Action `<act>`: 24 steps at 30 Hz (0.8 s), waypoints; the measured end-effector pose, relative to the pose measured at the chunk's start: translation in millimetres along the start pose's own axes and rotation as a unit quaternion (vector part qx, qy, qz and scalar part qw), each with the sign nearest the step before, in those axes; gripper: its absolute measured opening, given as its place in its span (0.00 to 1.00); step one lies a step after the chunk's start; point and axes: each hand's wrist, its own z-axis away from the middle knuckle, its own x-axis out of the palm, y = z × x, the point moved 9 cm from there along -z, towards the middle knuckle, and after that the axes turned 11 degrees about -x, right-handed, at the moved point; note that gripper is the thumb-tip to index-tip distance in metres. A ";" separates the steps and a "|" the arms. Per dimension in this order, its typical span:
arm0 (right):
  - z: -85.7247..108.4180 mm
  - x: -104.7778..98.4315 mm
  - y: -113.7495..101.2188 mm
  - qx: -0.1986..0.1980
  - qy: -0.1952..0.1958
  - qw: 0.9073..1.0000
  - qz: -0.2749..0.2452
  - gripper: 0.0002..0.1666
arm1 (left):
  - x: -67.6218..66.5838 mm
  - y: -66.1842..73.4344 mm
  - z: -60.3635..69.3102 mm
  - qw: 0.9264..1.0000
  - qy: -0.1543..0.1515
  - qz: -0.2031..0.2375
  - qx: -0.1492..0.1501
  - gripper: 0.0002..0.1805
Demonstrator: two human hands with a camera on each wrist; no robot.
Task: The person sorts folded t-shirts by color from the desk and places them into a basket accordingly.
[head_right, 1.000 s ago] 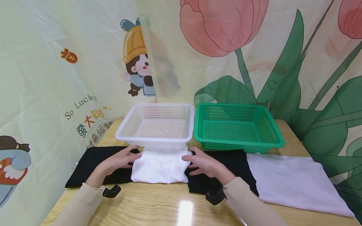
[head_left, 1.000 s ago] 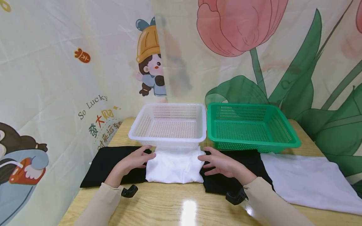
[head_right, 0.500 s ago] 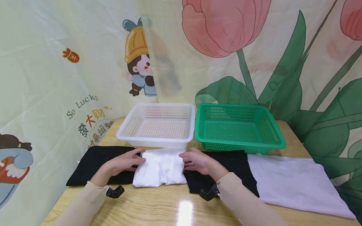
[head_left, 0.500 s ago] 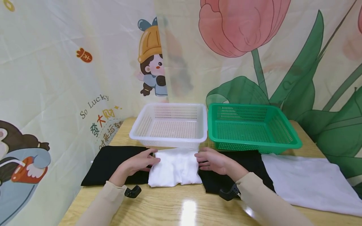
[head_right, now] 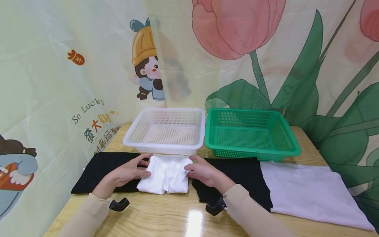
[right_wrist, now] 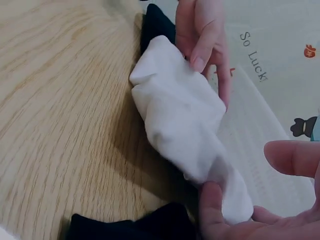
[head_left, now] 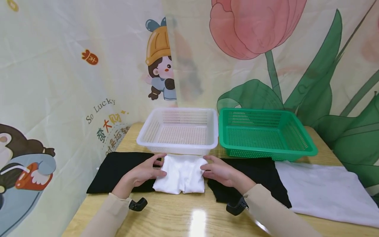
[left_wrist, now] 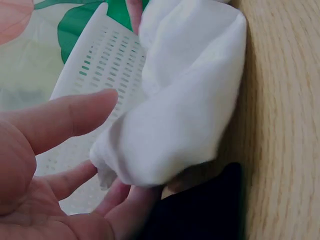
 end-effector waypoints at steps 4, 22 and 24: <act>0.7 4.6 -2.3 -0.009 -0.009 1.000 0.016 0.46 | -3.4 -0.9 0.1 1.000 0.015 0.001 0.002 0.49; -8.1 15.0 -2.8 -0.104 -0.012 0.979 0.177 0.42 | 14.5 -4.7 -2.5 0.997 -0.079 -0.001 0.027 0.40; -9.2 15.5 -2.5 -0.112 -0.010 0.975 0.189 0.41 | 15.6 -5.3 -3.0 0.995 -0.087 0.000 0.037 0.37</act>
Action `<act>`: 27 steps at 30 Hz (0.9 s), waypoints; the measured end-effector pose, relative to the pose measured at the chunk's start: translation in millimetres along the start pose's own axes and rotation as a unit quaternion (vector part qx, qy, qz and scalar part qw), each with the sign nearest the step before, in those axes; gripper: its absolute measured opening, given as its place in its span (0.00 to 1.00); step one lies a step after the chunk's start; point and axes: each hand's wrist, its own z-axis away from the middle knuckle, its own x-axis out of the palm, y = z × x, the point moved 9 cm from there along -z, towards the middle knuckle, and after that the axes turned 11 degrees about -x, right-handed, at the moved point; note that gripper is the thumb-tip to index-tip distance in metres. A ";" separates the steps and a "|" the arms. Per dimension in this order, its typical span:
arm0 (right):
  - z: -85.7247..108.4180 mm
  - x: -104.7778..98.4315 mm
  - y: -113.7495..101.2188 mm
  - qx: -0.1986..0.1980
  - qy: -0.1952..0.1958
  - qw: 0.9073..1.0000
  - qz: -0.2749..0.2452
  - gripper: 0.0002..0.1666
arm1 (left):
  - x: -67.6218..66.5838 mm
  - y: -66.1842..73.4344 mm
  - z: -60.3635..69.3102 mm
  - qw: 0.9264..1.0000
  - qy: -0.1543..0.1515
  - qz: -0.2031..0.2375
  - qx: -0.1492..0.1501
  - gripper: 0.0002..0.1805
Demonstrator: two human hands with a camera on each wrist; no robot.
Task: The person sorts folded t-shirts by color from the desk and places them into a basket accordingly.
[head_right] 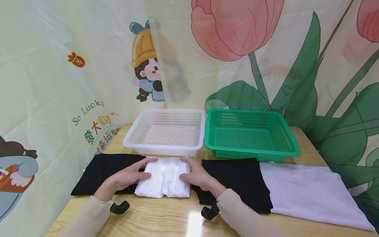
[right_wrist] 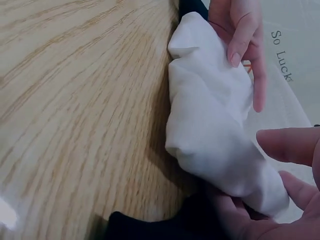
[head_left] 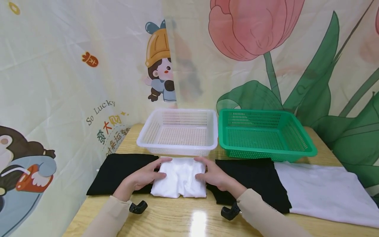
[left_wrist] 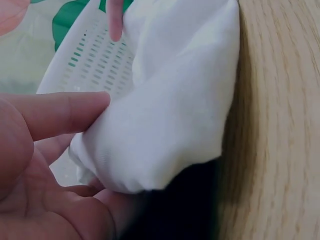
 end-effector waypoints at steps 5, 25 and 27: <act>-1.9 0.0 3.9 -0.014 0.007 1.000 0.023 0.41 | -3.2 -2.9 -1.9 1.000 0.009 -0.002 0.012 0.33; 9.2 0.5 -40.6 -0.069 -0.002 0.989 -0.130 0.44 | -37.8 31.2 44.9 0.999 -0.005 -0.008 0.045 0.41; 9.6 -0.6 -52.2 -0.070 -0.006 0.986 -0.152 0.44 | -42.2 39.6 53.2 0.998 -0.025 0.005 0.062 0.40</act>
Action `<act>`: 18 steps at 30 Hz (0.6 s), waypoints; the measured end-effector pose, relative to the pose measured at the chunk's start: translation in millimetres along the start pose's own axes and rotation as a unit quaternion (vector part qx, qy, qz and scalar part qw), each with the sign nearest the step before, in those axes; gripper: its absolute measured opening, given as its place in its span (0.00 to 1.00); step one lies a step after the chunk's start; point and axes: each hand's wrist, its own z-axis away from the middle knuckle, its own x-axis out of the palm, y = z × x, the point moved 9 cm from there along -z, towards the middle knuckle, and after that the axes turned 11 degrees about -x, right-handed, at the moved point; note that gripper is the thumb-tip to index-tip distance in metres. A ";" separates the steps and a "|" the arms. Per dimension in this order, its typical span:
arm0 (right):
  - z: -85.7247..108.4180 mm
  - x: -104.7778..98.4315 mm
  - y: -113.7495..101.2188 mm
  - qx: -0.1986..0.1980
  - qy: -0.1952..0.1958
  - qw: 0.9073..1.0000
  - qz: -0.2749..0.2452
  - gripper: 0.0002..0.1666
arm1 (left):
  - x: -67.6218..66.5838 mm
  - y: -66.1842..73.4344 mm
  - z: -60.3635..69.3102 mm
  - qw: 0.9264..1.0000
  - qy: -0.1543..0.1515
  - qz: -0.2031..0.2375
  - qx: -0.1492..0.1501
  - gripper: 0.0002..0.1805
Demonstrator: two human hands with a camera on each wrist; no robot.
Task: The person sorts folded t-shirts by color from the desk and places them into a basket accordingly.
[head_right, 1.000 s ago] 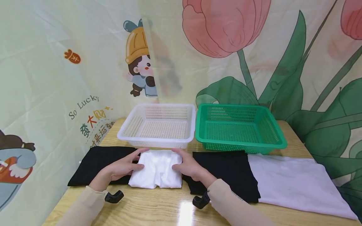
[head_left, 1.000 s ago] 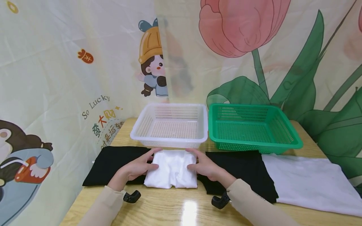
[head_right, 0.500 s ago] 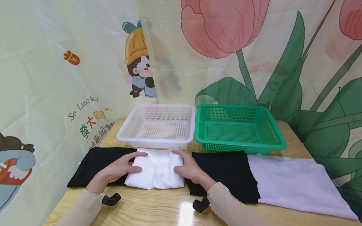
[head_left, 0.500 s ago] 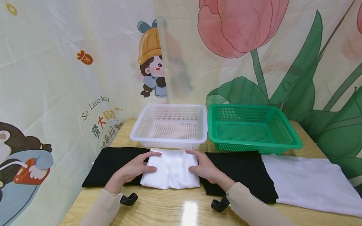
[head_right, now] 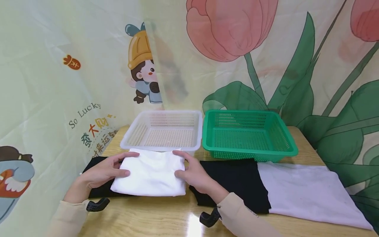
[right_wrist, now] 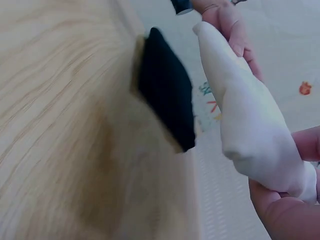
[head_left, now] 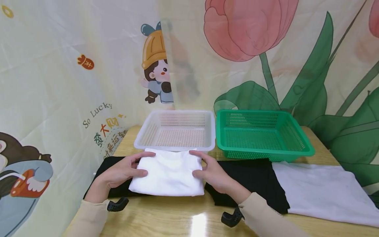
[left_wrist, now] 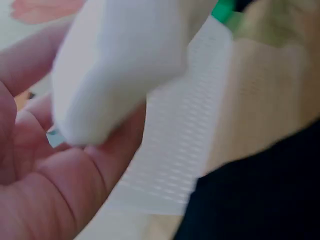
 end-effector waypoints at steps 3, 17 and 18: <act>-6.2 -1.7 -20.3 -0.008 0.008 1.000 -0.008 0.44 | -7.9 18.3 7.5 0.999 -0.014 0.014 0.036 0.38; -78.7 -48.7 -57.9 -0.002 0.082 0.997 0.015 0.41 | -63.6 80.5 -37.2 0.986 0.164 0.001 0.040 0.38; -84.2 -51.8 -58.0 -0.004 0.088 0.996 0.009 0.41 | -67.2 83.0 -41.2 0.984 0.173 -0.003 0.037 0.39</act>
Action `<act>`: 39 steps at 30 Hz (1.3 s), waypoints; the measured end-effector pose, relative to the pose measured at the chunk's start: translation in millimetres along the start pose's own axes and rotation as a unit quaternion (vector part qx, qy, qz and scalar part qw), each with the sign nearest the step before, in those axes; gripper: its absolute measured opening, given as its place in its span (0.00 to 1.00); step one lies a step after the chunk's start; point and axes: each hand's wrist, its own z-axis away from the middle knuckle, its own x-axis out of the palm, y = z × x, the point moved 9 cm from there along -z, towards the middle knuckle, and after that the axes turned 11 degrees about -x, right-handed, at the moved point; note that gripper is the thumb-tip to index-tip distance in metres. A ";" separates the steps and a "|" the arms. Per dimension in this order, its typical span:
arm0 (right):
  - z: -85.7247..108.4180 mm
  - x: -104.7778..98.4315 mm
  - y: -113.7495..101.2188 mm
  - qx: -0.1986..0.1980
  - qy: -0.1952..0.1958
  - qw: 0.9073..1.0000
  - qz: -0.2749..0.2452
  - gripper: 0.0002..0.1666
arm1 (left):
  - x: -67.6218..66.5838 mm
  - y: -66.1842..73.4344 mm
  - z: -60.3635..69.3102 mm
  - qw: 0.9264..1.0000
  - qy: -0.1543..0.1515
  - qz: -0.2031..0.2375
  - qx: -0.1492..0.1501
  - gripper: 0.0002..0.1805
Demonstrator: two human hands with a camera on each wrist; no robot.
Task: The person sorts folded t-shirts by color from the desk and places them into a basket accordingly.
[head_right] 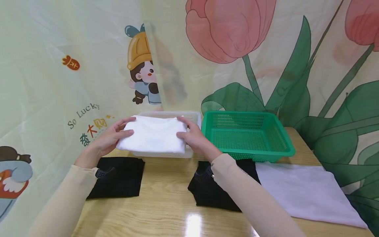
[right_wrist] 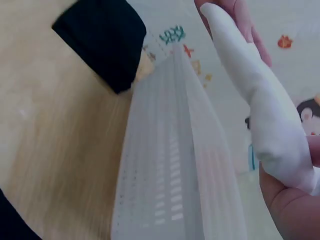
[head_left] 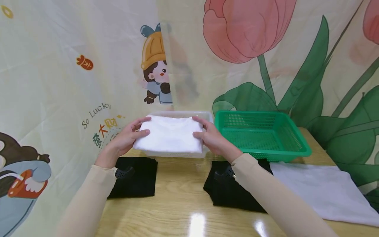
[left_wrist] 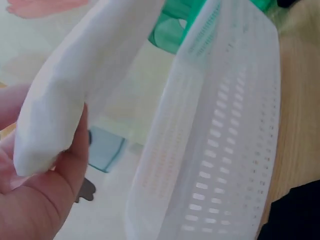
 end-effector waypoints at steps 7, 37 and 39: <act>-32.4 -9.8 13.9 0.004 0.002 1.000 -0.001 0.44 | -4.9 -0.6 -43.8 1.000 -0.012 -0.002 -0.007 0.45; -81.8 -16.9 77.8 -0.008 0.049 0.976 0.212 0.53 | -8.8 -51.4 -119.6 0.995 0.059 -0.058 -0.048 0.49; -81.0 -19.3 77.8 -0.005 0.055 0.973 0.224 0.53 | -6.3 -50.9 -123.4 0.995 0.058 -0.067 -0.040 0.48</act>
